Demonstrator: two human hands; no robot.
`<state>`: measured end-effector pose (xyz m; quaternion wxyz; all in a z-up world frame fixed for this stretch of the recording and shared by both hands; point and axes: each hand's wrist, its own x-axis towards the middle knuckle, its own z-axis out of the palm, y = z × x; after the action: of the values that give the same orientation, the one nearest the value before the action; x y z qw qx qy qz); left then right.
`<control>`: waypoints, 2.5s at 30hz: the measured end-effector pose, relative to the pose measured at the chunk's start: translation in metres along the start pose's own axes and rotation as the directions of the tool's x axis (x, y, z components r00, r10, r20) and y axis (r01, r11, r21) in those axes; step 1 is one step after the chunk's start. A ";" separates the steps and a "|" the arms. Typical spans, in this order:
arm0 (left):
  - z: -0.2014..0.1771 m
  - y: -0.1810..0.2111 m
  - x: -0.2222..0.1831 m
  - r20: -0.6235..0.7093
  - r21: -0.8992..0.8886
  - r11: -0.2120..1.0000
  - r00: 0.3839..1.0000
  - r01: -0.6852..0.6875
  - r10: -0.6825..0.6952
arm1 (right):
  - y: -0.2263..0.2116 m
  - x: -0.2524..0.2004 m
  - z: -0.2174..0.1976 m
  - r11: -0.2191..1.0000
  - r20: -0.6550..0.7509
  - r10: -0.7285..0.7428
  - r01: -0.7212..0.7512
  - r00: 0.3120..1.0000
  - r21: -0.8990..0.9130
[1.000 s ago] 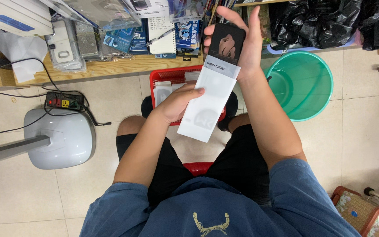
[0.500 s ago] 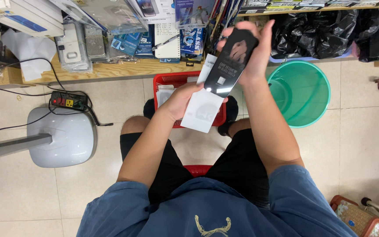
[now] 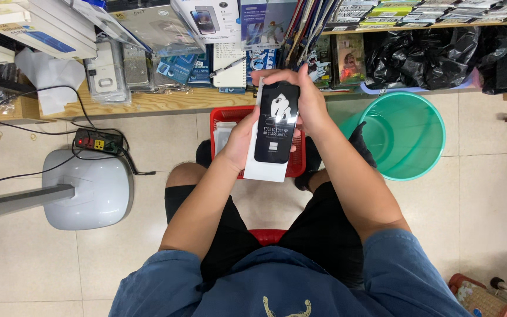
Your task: The person sorts and packages phone screen protectors by removing them from a red basket and placing them into white protective sleeves.
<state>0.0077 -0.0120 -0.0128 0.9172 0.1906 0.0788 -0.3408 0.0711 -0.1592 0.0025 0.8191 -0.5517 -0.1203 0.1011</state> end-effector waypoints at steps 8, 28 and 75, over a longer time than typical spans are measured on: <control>-0.018 0.016 0.001 0.143 -0.014 1.000 0.989 0.027 -0.025 | -0.025 -0.010 -0.005 0.836 0.138 -0.268 0.301 0.953 -0.458; -0.039 0.047 0.007 0.058 -0.009 0.960 0.958 -0.281 0.281 | 0.016 -0.009 0.001 0.261 0.425 -0.377 0.535 0.823 -0.804; -0.017 0.066 -0.010 0.242 -0.109 0.940 0.908 -0.325 0.342 | 0.036 -0.038 0.038 -0.030 0.620 -0.310 0.644 0.721 -0.764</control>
<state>0.0428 0.0468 -0.0057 0.9701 0.1248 -0.0634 -0.1982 0.0218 -0.1241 -0.0208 0.2331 -0.8353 -0.4472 -0.2188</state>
